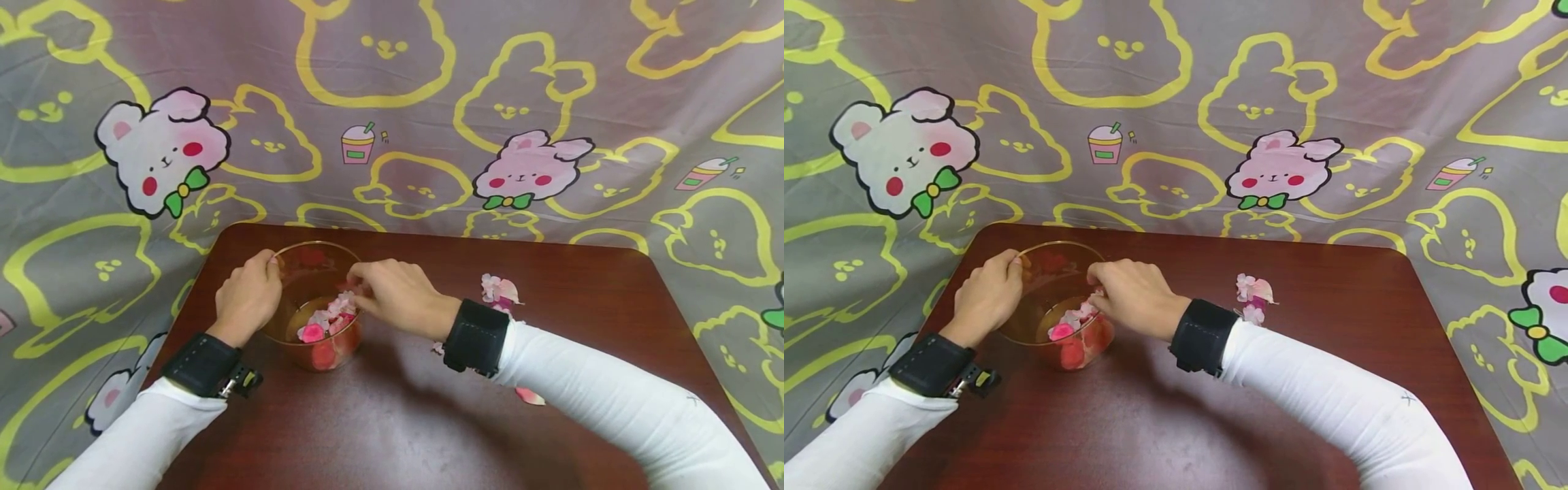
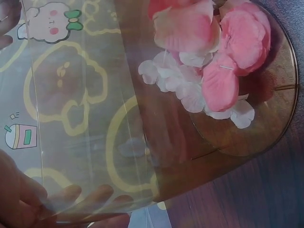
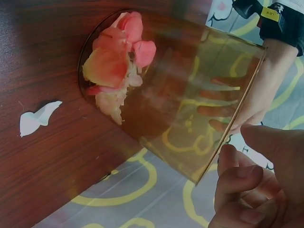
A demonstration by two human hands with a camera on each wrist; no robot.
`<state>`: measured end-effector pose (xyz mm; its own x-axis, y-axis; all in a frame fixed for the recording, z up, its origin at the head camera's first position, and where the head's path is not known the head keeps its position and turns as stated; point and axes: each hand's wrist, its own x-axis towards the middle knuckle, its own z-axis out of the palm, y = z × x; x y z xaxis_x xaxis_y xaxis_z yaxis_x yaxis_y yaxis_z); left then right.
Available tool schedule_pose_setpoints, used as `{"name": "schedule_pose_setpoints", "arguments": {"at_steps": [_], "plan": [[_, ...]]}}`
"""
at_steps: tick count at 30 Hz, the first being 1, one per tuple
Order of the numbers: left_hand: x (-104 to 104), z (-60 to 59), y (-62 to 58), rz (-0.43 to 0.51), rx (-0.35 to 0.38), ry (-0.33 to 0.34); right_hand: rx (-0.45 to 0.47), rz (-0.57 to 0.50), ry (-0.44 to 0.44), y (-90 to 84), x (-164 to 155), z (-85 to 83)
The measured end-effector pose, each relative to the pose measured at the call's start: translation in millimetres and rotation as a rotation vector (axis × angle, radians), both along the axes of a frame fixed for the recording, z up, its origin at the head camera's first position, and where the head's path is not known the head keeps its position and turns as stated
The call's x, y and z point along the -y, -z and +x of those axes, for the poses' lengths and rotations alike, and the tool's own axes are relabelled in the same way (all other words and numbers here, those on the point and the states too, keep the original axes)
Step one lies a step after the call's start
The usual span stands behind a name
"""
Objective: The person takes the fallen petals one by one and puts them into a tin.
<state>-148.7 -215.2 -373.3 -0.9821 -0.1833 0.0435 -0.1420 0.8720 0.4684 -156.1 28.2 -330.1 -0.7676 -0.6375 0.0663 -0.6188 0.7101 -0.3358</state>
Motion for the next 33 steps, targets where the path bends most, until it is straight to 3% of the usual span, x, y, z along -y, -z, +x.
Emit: {"name": "schedule_pose_setpoints", "arguments": {"at_steps": [13, 24, 33], "plan": [[0, -0.3, 1.1, 0.001, 0.007, -0.006, 0.034, -0.033, 0.045, -0.6, -26, -8.8], [2, -0.8, 0.5, -0.007, 0.003, -0.005, 0.052, -0.037, 0.198, 9.3, -89, -39.7], [0, -0.8, 0.8, -0.001, -0.003, 0.000, 0.098, 0.043, 0.288, 25.2, -135, -52.1]]}}
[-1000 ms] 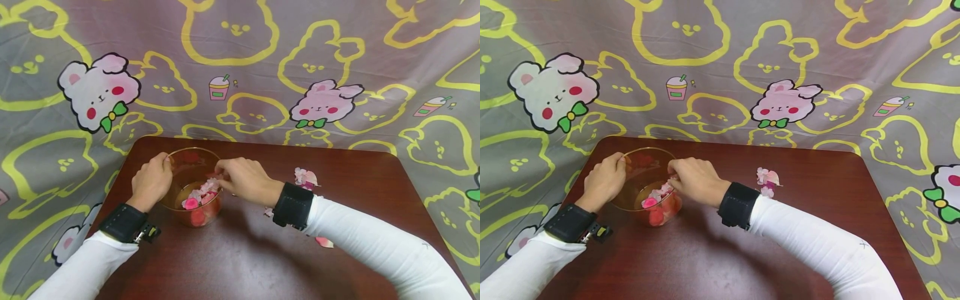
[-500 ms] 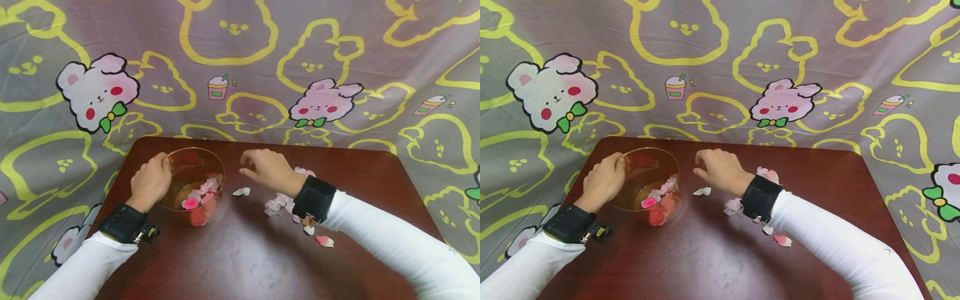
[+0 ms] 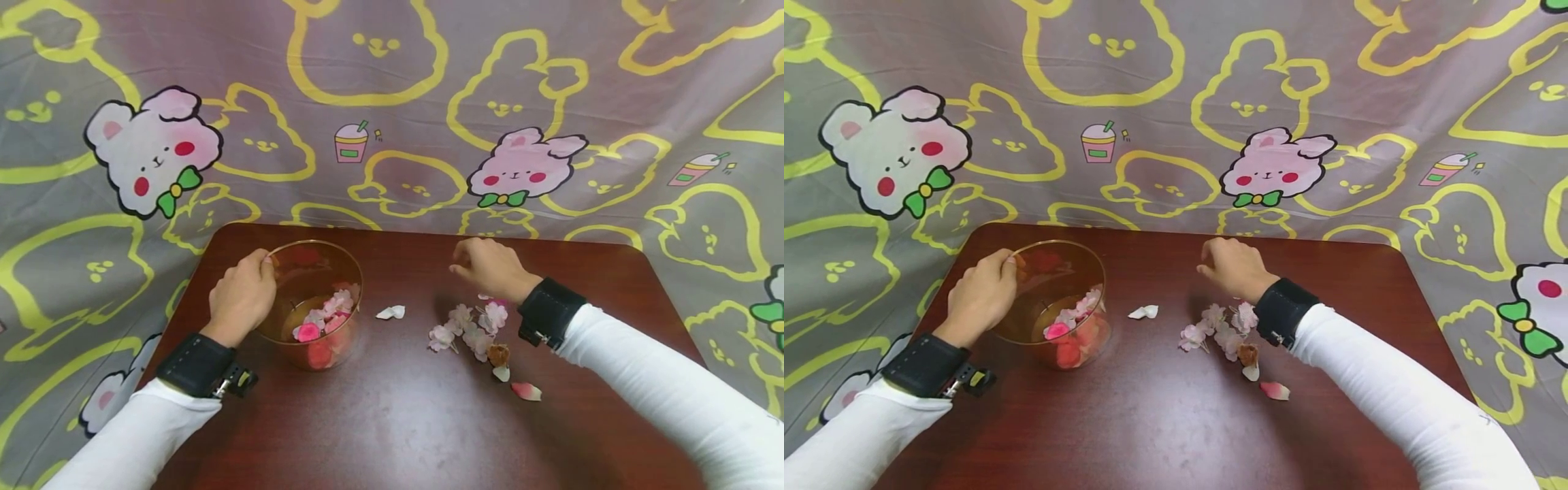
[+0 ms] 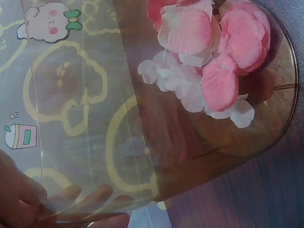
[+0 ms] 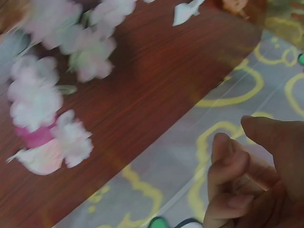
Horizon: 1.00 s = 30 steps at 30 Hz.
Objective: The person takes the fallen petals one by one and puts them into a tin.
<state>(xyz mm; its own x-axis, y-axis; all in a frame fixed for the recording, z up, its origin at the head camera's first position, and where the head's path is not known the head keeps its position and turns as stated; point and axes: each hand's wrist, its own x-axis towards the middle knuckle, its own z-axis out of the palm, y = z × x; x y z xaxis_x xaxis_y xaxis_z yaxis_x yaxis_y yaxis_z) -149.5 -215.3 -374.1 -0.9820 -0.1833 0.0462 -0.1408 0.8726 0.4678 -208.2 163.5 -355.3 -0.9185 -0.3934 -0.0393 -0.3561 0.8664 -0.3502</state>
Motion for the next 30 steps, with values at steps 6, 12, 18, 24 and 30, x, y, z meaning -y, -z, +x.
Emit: {"name": "schedule_pose_setpoints", "arguments": {"at_steps": [6, 12, 18, 24, 30], "plan": [[0, 0.1, 0.3, 0.002, 0.006, 0.001, 0.052, 0.051, 0.059, 11.8, -26, -7.0], [0, 0.4, 0.0, -0.002, 0.008, 0.002, 0.077, 0.085, 0.097, 24.2, -46, -13.0], [0, 0.7, -1.0, -0.002, 0.009, 0.005, 0.106, 0.118, 0.142, 33.4, -60, -18.7], [0, 0.7, -1.3, -0.002, 0.013, 0.000, 0.135, 0.139, 0.202, 40.8, -70, -26.8], [1, 0.4, -1.4, -0.005, 0.011, 0.003, 0.125, 0.211, 0.241, 55.9, -78, -31.2]]}}
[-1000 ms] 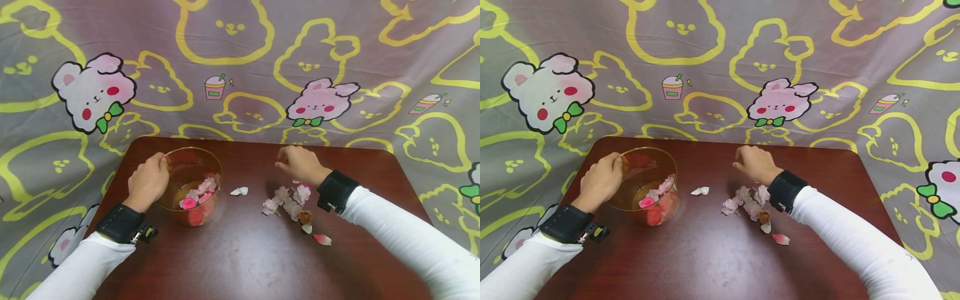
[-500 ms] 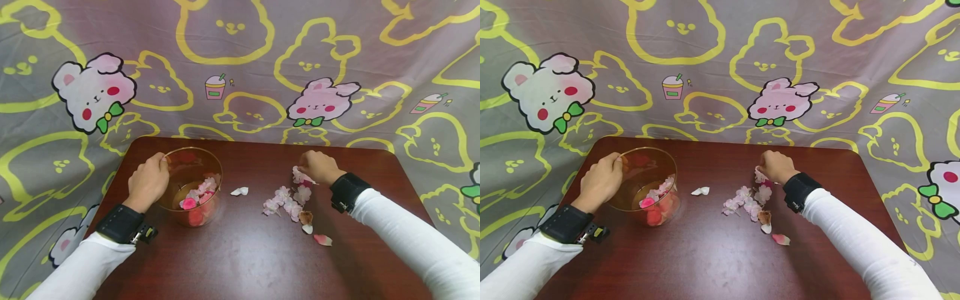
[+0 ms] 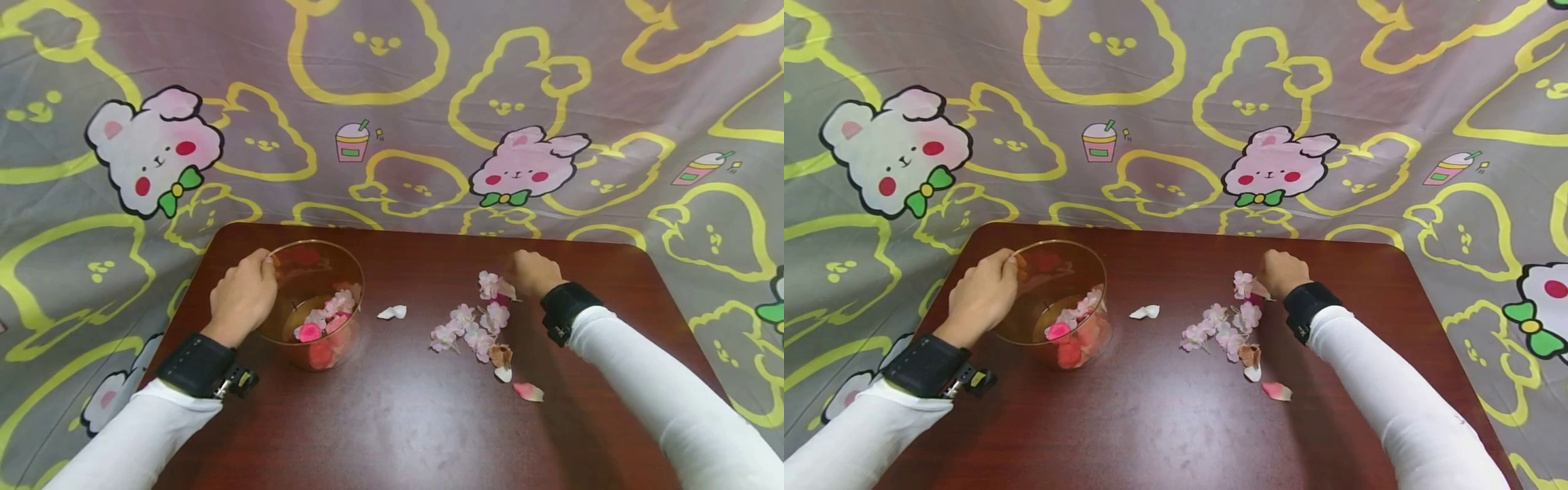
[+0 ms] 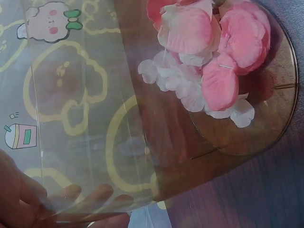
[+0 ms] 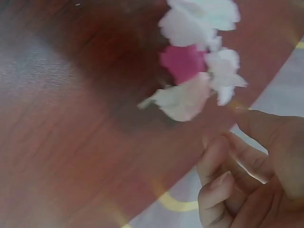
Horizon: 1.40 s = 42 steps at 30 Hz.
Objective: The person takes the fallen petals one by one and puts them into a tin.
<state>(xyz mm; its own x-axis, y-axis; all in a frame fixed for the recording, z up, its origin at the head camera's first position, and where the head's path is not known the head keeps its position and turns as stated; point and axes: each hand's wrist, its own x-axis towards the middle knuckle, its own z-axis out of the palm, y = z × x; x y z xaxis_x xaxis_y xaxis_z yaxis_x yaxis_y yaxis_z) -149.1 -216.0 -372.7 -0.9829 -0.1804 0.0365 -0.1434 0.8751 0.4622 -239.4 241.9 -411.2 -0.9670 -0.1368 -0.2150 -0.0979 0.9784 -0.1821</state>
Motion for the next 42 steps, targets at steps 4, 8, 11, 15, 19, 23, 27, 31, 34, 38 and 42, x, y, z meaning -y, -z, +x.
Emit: {"name": "schedule_pose_setpoints", "arguments": {"at_steps": [4, 8, 11, 15, 19, 23, 27, 31, 34, 38, 42], "plan": [[0, -0.1, 0.4, 0.000, -0.001, -0.005, 0.014, 0.053, 0.005, 15.6, -3, -2.0], [-1, -0.5, 1.3, 0.008, 0.006, -0.008, 0.017, 0.065, 0.011, 27.6, -4, -3.1], [-2, -0.9, 1.9, 0.007, 0.003, -0.012, 0.021, 0.055, 0.019, 32.1, -3, -2.5], [-2, -1.1, 1.7, 0.003, -0.006, -0.011, 0.030, 0.053, 0.023, 36.5, -3, -2.7], [-2, -0.9, 1.1, 0.003, -0.009, -0.009, 0.027, 0.047, 0.015, 39.9, -6, -2.8], [-1, -0.7, 0.9, 0.005, -0.007, -0.010, 0.004, 0.032, -0.003, 42.4, -10, -1.8], [-1, -0.3, 0.8, 0.008, 0.004, -0.009, -0.006, 0.014, -0.002, 43.9, -14, -1.5], [-1, -0.2, 2.0, 0.009, 0.005, -0.009, -0.020, 0.009, 0.019, 39.5, -18, -1.3], [-1, 0.2, 2.0, 0.006, 0.001, -0.008, -0.046, -0.002, 0.032, 31.6, -20, -1.0], [-1, 0.5, 1.4, 0.005, -0.003, -0.009, -0.084, -0.041, 0.037, 24.0, -22, -2.0], [-2, 0.0, 1.2, 0.003, -0.007, -0.008, -0.118, -0.070, 0.034, 17.2, -21, -1.1]]}}
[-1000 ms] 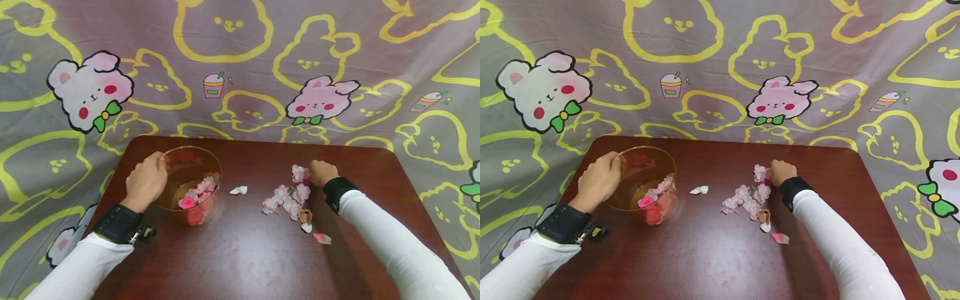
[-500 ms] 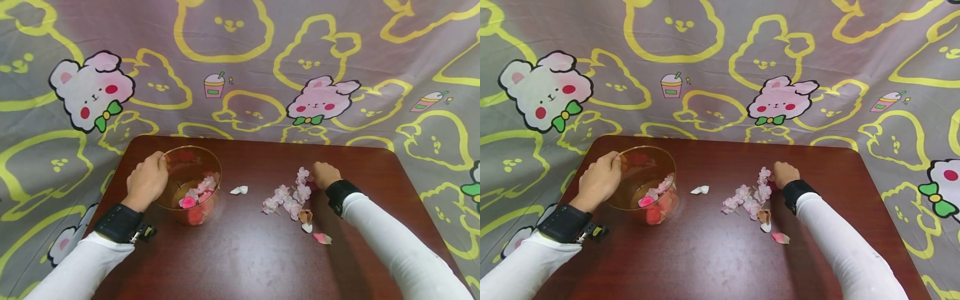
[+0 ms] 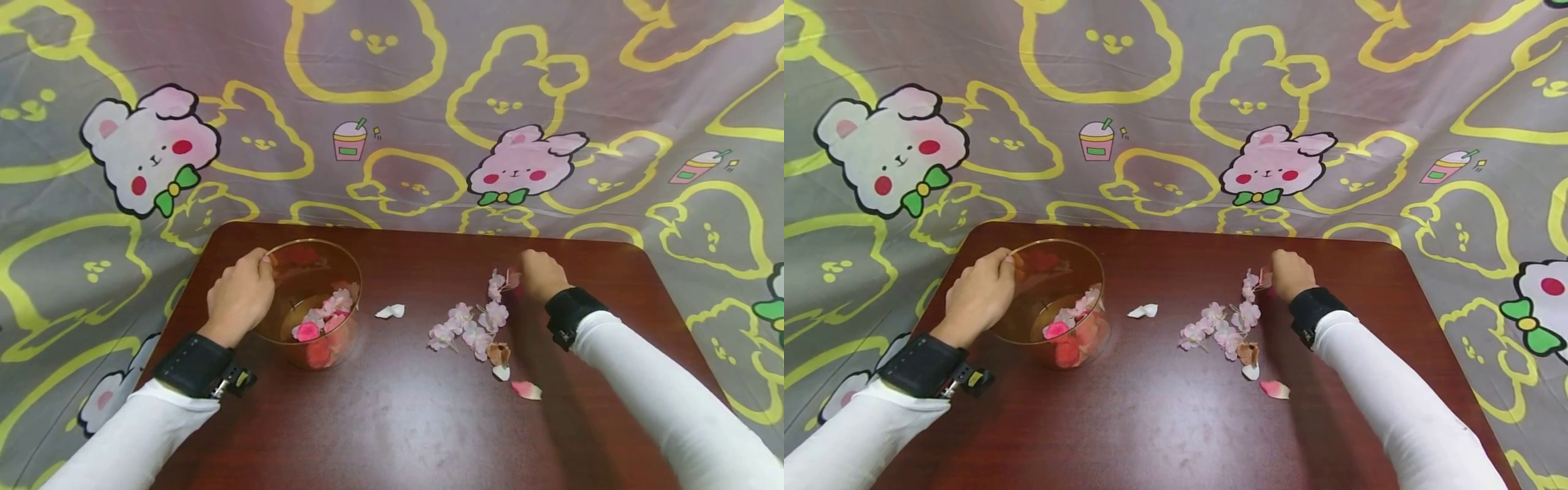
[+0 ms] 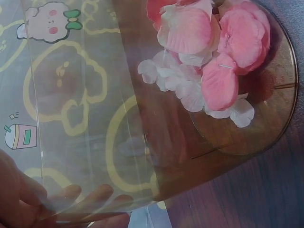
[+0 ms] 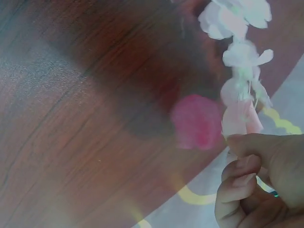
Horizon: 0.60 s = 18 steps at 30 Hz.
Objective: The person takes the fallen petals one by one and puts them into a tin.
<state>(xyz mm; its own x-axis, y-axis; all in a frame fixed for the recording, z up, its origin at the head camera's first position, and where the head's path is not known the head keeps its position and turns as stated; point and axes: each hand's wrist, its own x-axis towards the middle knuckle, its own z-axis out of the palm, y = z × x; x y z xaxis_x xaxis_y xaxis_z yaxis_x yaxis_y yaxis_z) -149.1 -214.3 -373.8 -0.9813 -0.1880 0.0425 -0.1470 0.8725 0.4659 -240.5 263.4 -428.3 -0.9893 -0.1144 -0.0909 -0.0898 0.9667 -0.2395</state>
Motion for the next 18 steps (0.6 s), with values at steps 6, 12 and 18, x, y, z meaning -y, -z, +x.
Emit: {"name": "schedule_pose_setpoints", "arguments": {"at_steps": [6, 12, 18], "plan": [[0, -0.7, 0.5, 0.000, 0.000, 0.005, -0.026, -0.041, 0.001, -12.8, 4, 5.1], [0, -0.5, 0.0, -0.002, 0.007, -0.001, -0.017, -0.081, 0.001, -24.5, 8, 10.4], [0, -1.0, 0.1, -0.005, 0.006, 0.002, -0.026, -0.071, -0.032, -32.0, 13, 12.5]]}}
